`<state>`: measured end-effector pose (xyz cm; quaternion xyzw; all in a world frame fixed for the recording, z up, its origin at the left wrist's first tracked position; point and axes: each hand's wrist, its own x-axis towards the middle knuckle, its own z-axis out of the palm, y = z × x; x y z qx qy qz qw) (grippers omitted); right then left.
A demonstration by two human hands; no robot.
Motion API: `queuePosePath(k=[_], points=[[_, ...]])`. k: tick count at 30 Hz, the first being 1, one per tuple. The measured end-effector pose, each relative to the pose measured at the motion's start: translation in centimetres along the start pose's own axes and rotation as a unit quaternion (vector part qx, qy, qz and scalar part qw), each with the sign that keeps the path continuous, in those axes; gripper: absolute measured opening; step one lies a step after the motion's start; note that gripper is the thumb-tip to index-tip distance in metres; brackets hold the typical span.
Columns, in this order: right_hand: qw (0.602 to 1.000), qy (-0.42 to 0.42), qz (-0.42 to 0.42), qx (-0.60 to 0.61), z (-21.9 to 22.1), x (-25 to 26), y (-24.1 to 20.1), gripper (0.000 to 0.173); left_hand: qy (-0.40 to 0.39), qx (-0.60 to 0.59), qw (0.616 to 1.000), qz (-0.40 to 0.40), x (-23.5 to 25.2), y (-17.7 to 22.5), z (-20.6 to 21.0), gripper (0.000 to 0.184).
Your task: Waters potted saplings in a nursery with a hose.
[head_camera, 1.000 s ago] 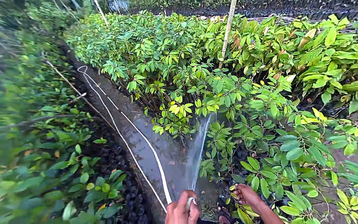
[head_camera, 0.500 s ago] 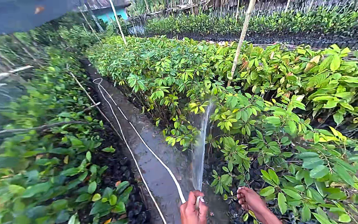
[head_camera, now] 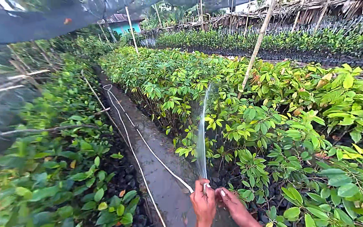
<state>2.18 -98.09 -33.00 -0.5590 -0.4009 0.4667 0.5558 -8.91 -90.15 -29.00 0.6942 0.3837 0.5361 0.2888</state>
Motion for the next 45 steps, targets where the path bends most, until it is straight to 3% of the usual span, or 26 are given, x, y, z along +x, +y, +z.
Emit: queuePosePath(k=[3, 5, 9, 12, 16, 20, 29, 34, 36, 37, 40, 45], points=[[0.992, -0.011, -0.1, -0.071, 1.4, 0.7, -0.5, 0.058, 0.015, -0.012, 1.0, 0.0, -0.6, -0.3, 0.7, 0.029], [0.991, -0.022, -0.108, -0.076, 2.3, 1.0, -0.9, 0.062, 0.032, -0.006, 0.999, -0.012, -0.5, -0.3, 0.8, 0.028], [0.994, -0.051, -0.043, -0.083, 3.9, 0.3, -2.0, 0.061, 0.066, -0.001, 0.997, -0.041, -0.4, -0.4, 0.0, 0.026], [0.989, -0.079, -0.048, -0.112, 4.4, 0.4, -1.5, 0.067, 0.104, -0.017, 0.992, -0.063, -1.1, -0.9, -0.5, 0.025], [0.974, -0.155, 0.054, -0.157, 5.7, -0.7, -9.3, 0.054, 0.15, 0.005, 0.984, -0.098, -1.7, -1.5, -1.5, 0.026], [0.966, -0.182, 0.079, -0.167, 6.2, -0.2, -9.8, 0.052, 0.166, 0.016, 0.979, -0.114, -1.9, -1.2, -2.2, 0.026], [0.995, -0.057, -0.025, -0.072, 3.9, -0.9, -7.6, 0.049, 0.097, -0.033, 0.993, -0.051, -1.7, 0.5, 1.2, 0.027], [0.986, -0.005, -0.161, -0.035, 1.7, -1.8, -5.0, 0.054, 0.011, -0.063, 0.997, -0.052, -2.1, 1.9, 3.5, 0.027], [0.999, 0.033, -0.015, -0.002, 1.7, -3.2, -10.2, 0.049, -0.025, -0.081, 0.995, -0.044, -2.2, 2.4, 4.8, 0.027], [0.998, 0.063, 0.014, 0.019, 1.8, -3.6, -11.1, 0.048, -0.045, -0.093, 0.994, -0.042, -2.2, 2.7, 5.3, 0.027], [0.983, 0.11, -0.105, 0.108, 0.8, -4.0, -6.9, 0.046, -0.093, -0.111, 0.988, -0.046, -2.3, 3.6, 6.7, 0.026], [0.973, 0.17, -0.048, 0.146, 0.3, -4.4, -8.0, 0.044, -0.146, -0.108, 0.982, -0.051, -2.2, 4.4, 7.8, 0.026]])
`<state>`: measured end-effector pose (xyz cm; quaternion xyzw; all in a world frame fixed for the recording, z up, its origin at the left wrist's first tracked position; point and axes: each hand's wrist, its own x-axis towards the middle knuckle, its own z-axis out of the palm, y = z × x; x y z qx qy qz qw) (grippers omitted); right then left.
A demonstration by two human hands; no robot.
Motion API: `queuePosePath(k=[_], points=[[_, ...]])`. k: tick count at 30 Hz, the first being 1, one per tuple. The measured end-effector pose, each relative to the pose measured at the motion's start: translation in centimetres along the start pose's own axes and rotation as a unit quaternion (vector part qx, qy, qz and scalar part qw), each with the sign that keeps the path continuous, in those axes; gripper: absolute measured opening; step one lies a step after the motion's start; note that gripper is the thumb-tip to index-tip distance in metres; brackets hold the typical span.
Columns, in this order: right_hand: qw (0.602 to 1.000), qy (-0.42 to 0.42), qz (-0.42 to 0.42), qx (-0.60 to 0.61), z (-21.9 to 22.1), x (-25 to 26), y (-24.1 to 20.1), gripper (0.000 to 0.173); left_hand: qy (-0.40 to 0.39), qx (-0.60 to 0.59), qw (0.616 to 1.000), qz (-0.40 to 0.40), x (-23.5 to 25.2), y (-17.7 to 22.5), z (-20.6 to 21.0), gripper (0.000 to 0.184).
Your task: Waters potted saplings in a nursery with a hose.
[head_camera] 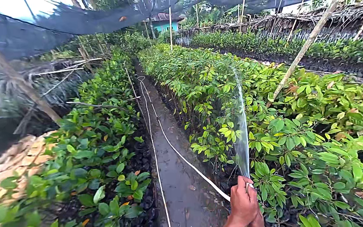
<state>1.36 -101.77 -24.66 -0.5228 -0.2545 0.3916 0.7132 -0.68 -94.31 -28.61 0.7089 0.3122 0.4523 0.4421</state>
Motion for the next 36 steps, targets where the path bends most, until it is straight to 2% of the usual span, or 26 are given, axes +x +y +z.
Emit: queuePosePath(k=[2, 4, 5, 7, 9, 14, 19, 23, 26, 28, 29, 30, 31, 32, 33, 36], points=[[0.999, 0.007, 0.005, -0.043, -0.2, 0.2, 0.0, 0.045, 0.012, -0.01, 1.0, 0.008, -0.1, -0.1, 0.1, 0.026], [0.993, -0.016, -0.081, -0.084, -1.0, 0.7, 2.3, 0.05, 0.038, -0.017, 0.999, 0.014, 0.0, 0.0, -0.1, 0.027], [0.991, -0.028, -0.089, -0.1, -0.8, 0.8, 1.8, 0.051, 0.049, -0.016, 0.999, 0.013, 0.0, 0.1, -0.3, 0.026], [0.991, -0.046, -0.046, -0.115, 0.9, 0.5, -1.7, 0.049, 0.073, -0.012, 0.997, 0.014, -0.1, 0.1, -0.8, 0.026], [0.99, -0.068, -0.029, -0.124, 1.9, 0.5, -3.4, 0.053, 0.098, -0.017, 0.995, 0.016, -0.2, -0.3, -1.1, 0.026], [0.976, -0.145, -0.046, -0.158, 1.8, 1.4, -1.1, 0.058, 0.161, -0.013, 0.987, 0.005, -0.5, -1.1, -2.5, 0.026], [0.958, -0.189, 0.021, -0.215, 3.9, 1.6, -2.2, 0.055, 0.209, 0.01, 0.978, 0.004, -0.9, -1.5, -4.5, 0.027], [0.942, -0.22, 0.026, -0.252, 4.7, 1.7, -2.3, 0.053, 0.231, 0.021, 0.973, -0.001, -1.1, -1.9, -5.4, 0.029], [0.943, -0.209, 0.039, -0.257, 5.5, 1.8, -2.2, 0.057, 0.211, 0.011, 0.977, -0.041, -1.0, -2.2, -5.9, 0.028], [0.948, -0.183, 0.084, -0.245, 5.4, 2.3, -1.5, 0.058, 0.163, 0.0, 0.982, -0.098, -1.1, -2.4, -6.1, 0.028], [0.949, -0.185, 0.079, -0.245, 4.3, 2.9, 0.4, 0.057, 0.133, -0.009, 0.982, -0.132, -1.1, -2.5, -6.1, 0.028], [0.952, -0.188, -0.011, -0.241, 2.2, 3.7, 4.8, 0.059, 0.104, -0.02, 0.981, -0.164, -1.1, -2.8, -6.1, 0.029], [0.947, -0.144, -0.234, -0.168, 0.1, 5.5, 12.3, 0.065, 0.076, -0.03, 0.978, -0.193, -1.1, -3.1, -6.0, 0.029], [0.949, -0.142, -0.217, -0.179, -0.9, 5.8, 13.9, 0.072, 0.055, -0.041, 0.975, -0.213, -1.0, -3.5, -5.8, 0.029], [0.953, -0.132, -0.175, -0.209, -1.4, 5.4, 13.7, 0.073, 0.037, -0.051, 0.971, -0.231, -1.0, -3.7, -5.6, 0.028], [0.957, -0.068, -0.117, -0.255, -1.8, 4.5, 12.8, 0.067, -0.022, -0.065, 0.957, -0.282, -0.6, -4.5, -5.0, 0.029]])
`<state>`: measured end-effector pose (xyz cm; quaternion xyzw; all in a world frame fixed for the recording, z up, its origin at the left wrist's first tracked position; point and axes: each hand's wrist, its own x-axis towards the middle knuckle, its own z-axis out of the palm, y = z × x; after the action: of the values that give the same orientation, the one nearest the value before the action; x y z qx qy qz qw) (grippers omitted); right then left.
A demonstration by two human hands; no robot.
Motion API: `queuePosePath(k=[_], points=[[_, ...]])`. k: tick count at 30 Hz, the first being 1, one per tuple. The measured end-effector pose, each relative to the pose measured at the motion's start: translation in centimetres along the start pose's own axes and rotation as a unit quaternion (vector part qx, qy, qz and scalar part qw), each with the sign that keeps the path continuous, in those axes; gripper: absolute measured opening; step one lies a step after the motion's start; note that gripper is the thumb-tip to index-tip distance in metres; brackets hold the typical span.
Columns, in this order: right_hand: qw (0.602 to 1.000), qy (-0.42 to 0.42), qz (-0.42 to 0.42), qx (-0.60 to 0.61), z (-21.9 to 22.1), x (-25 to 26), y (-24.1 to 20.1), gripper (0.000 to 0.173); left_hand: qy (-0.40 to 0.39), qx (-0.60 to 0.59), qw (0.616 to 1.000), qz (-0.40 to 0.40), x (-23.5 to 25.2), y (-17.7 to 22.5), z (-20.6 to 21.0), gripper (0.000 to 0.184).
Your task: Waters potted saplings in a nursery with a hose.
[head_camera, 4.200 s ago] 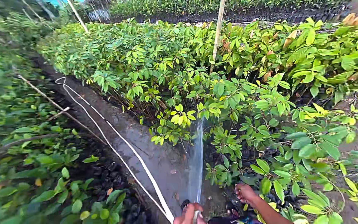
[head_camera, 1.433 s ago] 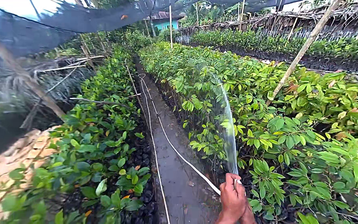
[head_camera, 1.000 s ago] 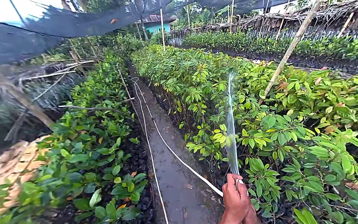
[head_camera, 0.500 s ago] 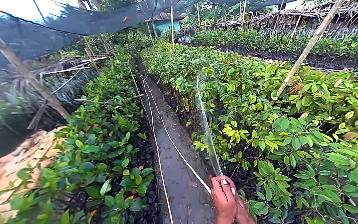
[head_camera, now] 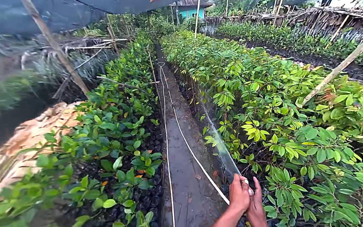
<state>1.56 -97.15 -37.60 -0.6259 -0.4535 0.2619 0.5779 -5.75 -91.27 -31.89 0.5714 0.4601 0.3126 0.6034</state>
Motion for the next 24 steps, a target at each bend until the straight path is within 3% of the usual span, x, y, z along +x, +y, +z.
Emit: queuePosePath(k=[2, 7, 11, 14, 18, 24], points=[[0.999, 0.015, 0.032, -0.032, -0.6, -0.5, -0.5, 0.063, -0.032, 0.009, 0.999, -0.026, 0.4, -0.3, 0.5, 0.029], [0.996, 0.04, 0.041, -0.071, -1.7, -1.2, 2.9, 0.054, -0.099, 0.086, 0.99, -0.045, 1.5, -0.6, 0.8, 0.032], [0.993, 0.028, 0.087, -0.073, -2.3, -1.3, 1.3, 0.052, -0.113, 0.142, 0.983, -0.04, 3.2, -0.2, 0.7, 0.039], [0.994, 0.04, 0.095, -0.022, -2.2, -1.7, -2.1, 0.05, -0.105, 0.076, 0.989, -0.07, 6.4, 0.1, 0.7, 0.041], [0.994, 0.039, 0.091, 0.051, -2.0, -2.0, -3.5, 0.044, -0.085, -0.062, 0.987, -0.122, 10.1, 0.3, 1.9, 0.036], [0.988, 0.061, 0.104, 0.099, -2.3, -2.3, -4.1, 0.04, -0.062, 0.003, 0.992, -0.106, 11.6, -0.4, 3.1, 0.054]])
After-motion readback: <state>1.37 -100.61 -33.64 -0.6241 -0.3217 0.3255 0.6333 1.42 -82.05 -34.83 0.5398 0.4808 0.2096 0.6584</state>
